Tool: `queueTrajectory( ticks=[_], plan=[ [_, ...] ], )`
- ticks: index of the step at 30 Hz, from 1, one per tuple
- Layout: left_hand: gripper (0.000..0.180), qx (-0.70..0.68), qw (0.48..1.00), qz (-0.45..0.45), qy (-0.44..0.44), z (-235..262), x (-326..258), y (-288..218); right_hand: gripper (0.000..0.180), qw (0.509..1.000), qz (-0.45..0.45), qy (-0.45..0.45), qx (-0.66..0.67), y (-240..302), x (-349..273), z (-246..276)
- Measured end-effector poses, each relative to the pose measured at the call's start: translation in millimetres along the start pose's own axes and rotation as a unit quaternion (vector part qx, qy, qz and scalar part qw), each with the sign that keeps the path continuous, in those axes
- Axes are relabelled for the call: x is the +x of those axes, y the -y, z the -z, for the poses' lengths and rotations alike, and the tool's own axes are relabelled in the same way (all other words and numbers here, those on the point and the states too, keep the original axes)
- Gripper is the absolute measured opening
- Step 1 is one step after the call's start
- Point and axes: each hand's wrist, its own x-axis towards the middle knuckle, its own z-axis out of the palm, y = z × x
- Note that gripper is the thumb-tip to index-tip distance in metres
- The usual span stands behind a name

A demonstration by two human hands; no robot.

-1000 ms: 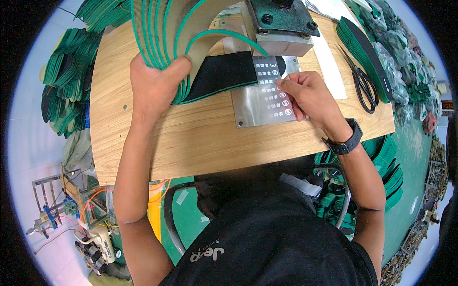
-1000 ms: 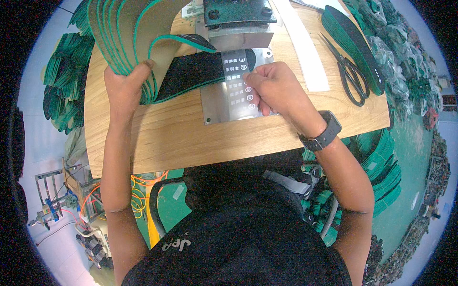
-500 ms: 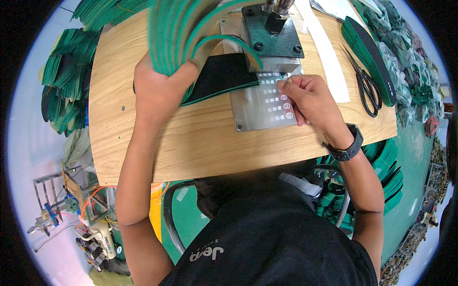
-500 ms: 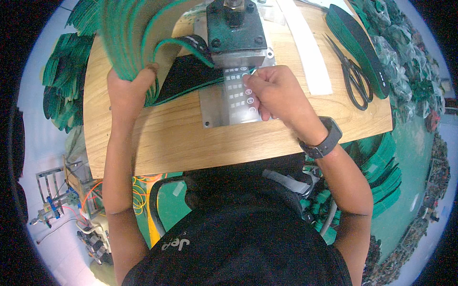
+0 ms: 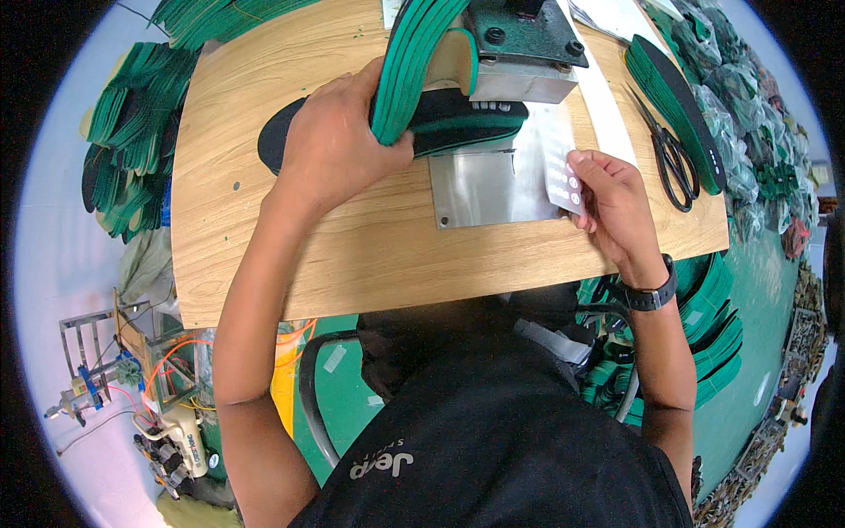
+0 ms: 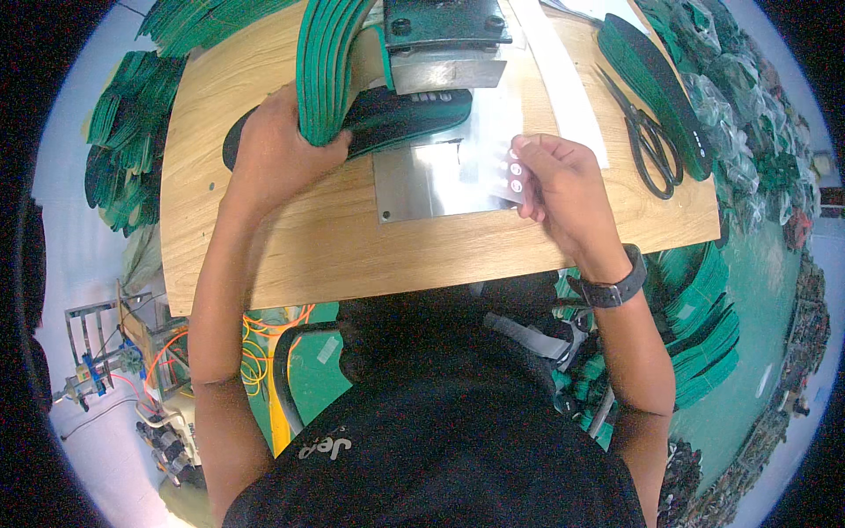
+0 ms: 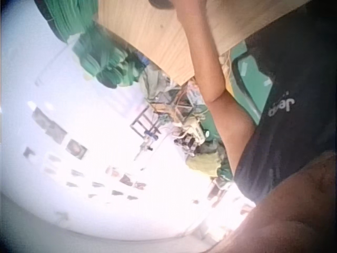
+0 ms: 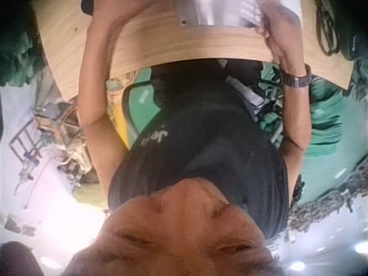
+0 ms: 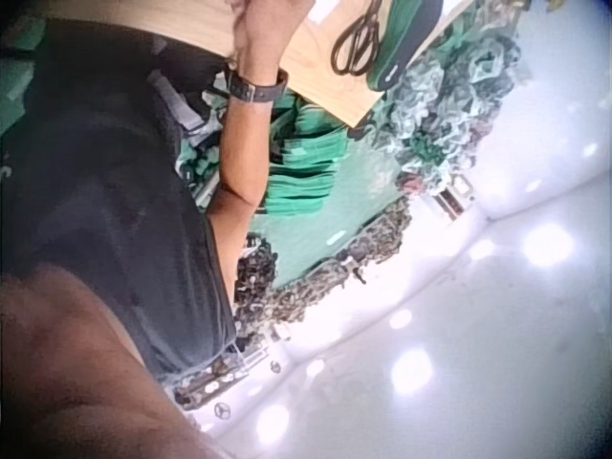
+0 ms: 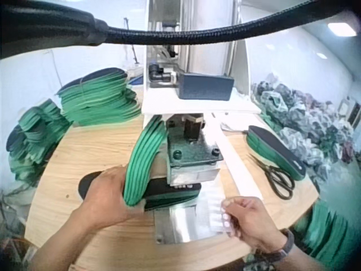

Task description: The person handles stacks of shoe insoles and uses shears to cut a strip of labels. They position each insole and a label under a press machine to attach the label, then gather the insoles into a stack and secure them with a rubber band.

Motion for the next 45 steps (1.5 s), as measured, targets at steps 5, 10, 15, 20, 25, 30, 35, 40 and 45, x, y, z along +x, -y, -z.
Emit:
queueTrajectory(
  ticks=[5, 10, 15, 20, 25, 30, 35, 40, 45],
  plan=[
    [0.033, -0.187, 0.975, 0.099, -0.062, 9.5, -2.6, 0.5, 0.027, 0.997, -0.003, 0.044, -0.067, 8.6, 16.6, -19.4],
    [0.02, -0.262, 0.951, 0.123, -0.108, 14.6, -10.9, 9.1, 0.03, 0.982, -0.007, 0.088, -0.169, 15.5, 29.4, -30.8],
    [0.018, -0.26, 0.952, 0.11, -0.119, 15.5, -11.9, 10.0, 0.032, 0.979, -0.003, 0.08, -0.19, 14.0, 30.9, -31.5],
    [0.018, -0.249, 0.954, 0.093, -0.138, 13.1, -11.8, 9.1, 0.032, 0.978, 0.004, 0.084, -0.191, 14.3, 29.8, -32.1],
    [0.017, -0.252, 0.953, 0.086, -0.141, 12.0, -15.4, 12.2, 0.031, 0.976, 0.003, 0.087, -0.202, 15.6, 30.0, -31.7],
    [0.018, -0.268, 0.945, 0.074, -0.174, 11.0, -16.3, 5.4, 0.031, 0.977, -0.006, 0.088, -0.194, 13.4, 29.9, -31.9],
    [0.035, -0.255, 0.945, 0.098, -0.182, 1.3, -17.6, 16.9, 0.03, 0.979, 0.002, 0.089, -0.185, 9.8, 29.7, -29.9],
    [0.064, -0.095, 0.991, 0.078, -0.06, 0.4, -8.1, 10.7, 0.027, 0.982, -0.036, 0.064, -0.175, 20.1, 19.7, -33.1],
    [0.098, 0.074, 0.996, -0.038, 0.015, -3.9, -0.5, 4.1, 0.023, 0.993, -0.007, 0.063, -0.098, 5.8, 12.7, -17.7]
  ],
)
